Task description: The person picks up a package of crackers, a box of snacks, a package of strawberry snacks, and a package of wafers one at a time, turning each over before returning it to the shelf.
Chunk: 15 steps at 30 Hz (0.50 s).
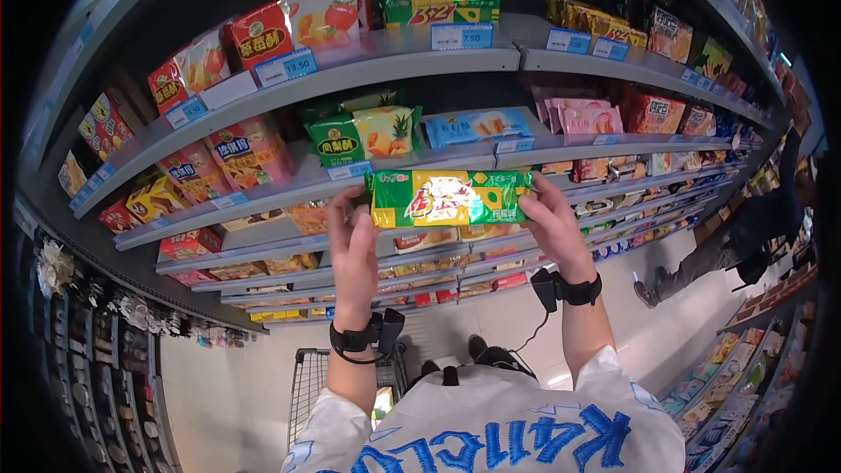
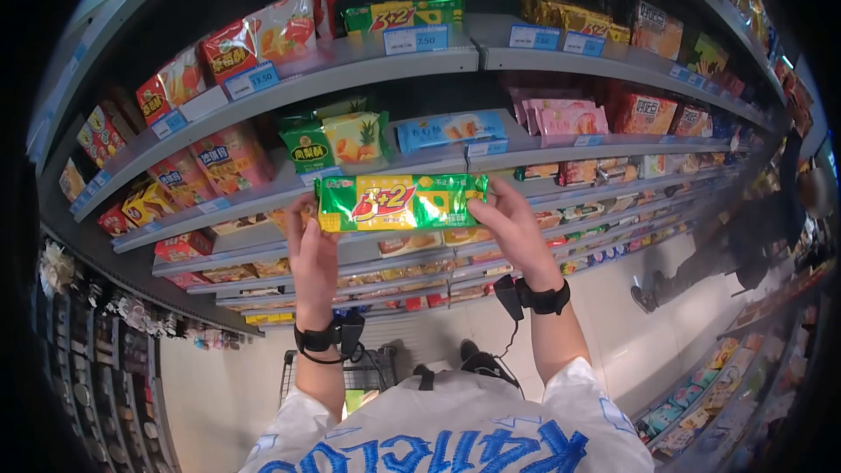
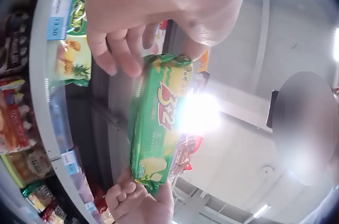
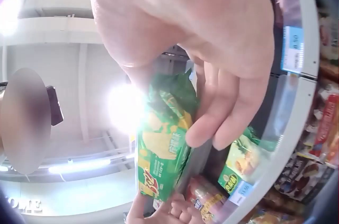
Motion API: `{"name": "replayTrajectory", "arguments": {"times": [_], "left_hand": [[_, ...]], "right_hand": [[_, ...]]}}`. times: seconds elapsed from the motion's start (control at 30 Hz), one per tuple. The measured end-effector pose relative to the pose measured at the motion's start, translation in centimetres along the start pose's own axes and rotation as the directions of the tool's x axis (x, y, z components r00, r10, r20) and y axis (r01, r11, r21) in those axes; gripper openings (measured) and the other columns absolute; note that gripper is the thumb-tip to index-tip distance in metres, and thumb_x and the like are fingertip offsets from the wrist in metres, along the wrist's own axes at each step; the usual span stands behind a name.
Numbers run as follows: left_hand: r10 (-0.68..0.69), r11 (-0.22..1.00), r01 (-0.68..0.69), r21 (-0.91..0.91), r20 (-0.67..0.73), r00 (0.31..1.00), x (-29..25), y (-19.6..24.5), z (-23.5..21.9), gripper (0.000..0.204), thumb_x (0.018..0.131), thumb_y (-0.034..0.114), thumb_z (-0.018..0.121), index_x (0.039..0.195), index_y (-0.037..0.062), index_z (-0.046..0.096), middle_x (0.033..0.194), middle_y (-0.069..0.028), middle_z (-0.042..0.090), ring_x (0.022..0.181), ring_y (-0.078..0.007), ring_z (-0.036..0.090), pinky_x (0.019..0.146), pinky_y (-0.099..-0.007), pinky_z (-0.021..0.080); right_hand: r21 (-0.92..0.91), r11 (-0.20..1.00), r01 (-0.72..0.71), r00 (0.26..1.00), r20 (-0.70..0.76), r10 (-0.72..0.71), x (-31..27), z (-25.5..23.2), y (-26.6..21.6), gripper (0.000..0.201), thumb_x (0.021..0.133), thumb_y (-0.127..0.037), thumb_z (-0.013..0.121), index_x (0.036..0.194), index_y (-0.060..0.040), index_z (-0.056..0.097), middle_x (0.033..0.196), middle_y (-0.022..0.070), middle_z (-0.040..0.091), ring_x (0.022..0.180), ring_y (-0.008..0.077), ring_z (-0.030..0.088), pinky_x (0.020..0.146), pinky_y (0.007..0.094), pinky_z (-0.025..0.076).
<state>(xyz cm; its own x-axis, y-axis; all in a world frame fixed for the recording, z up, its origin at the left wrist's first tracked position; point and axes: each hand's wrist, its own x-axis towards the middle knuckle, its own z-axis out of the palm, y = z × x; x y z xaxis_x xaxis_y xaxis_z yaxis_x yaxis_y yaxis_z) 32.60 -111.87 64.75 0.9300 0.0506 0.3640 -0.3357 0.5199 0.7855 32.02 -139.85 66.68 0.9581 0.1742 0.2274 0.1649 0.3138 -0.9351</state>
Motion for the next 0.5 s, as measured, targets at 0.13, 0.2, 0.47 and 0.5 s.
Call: {"name": "replayTrajectory", "arguments": {"times": [0.13, 0.2, 0.47, 0.5], "left_hand": [[0.192, 0.979, -0.198, 0.054, 0.104, 0.976, 4.0, 2.7, 3.0, 0.03, 0.1, 0.014, 0.051, 0.128, 0.0038, 0.047, 0.119, -0.0069, 0.06, 0.108, -0.0121, 0.055, 0.093, -0.0276, 0.042], [0.28, 0.946, -0.293, 0.138, 0.104, 0.954, 6.5, 3.1, 4.6, 0.03, 0.102, 0.014, 0.05, 0.13, 0.002, 0.048, 0.121, -0.0074, 0.059, 0.11, -0.0145, 0.056, 0.094, -0.0301, 0.044], [0.597, 0.63, -0.598, 0.496, 0.185, 0.781, 15.1, 4.2, 9.9, 0.026, 0.097, 0.008, 0.057, 0.12, -0.0041, 0.06, 0.113, -0.0062, 0.061, 0.104, -0.0152, 0.057, 0.093, -0.0266, 0.043], [0.586, 0.639, -0.564, 0.522, 0.145, 0.798, 15.8, 4.2, 10.4, 0.027, 0.096, 0.008, 0.058, 0.12, -0.0051, 0.06, 0.114, -0.007, 0.06, 0.105, -0.0166, 0.057, 0.093, -0.0277, 0.044]], "right_hand": [[-0.062, 0.966, 0.25, 0.967, 0.069, -0.246, 3.7, -0.4, -4.5, 0.043, 0.093, -0.009, 0.064, 0.13, 0.0038, 0.046, 0.116, 0.0105, 0.064, 0.109, 0.0137, 0.059, 0.094, 0.028, 0.046], [-0.122, 0.911, 0.394, 0.918, 0.101, -0.384, 5.6, -0.4, -7.0, 0.036, 0.093, -0.007, 0.065, 0.124, 0.0035, 0.051, 0.115, 0.0086, 0.063, 0.107, 0.0123, 0.059, 0.093, 0.0275, 0.046], [-0.423, 0.631, 0.65, 0.724, 0.093, -0.684, 13.9, -1.7, -13.5, 0.032, 0.092, -0.011, 0.067, 0.12, 0.0026, 0.058, 0.108, 0.0059, 0.067, 0.098, 0.0117, 0.063, 0.084, 0.0278, 0.05], [-0.557, 0.488, 0.672, 0.657, 0.144, -0.74, 14.7, -1.8, -14.1, 0.034, 0.091, -0.011, 0.068, 0.12, 0.0024, 0.058, 0.104, 0.0068, 0.068, 0.096, 0.0121, 0.065, 0.082, 0.028, 0.051]]}}
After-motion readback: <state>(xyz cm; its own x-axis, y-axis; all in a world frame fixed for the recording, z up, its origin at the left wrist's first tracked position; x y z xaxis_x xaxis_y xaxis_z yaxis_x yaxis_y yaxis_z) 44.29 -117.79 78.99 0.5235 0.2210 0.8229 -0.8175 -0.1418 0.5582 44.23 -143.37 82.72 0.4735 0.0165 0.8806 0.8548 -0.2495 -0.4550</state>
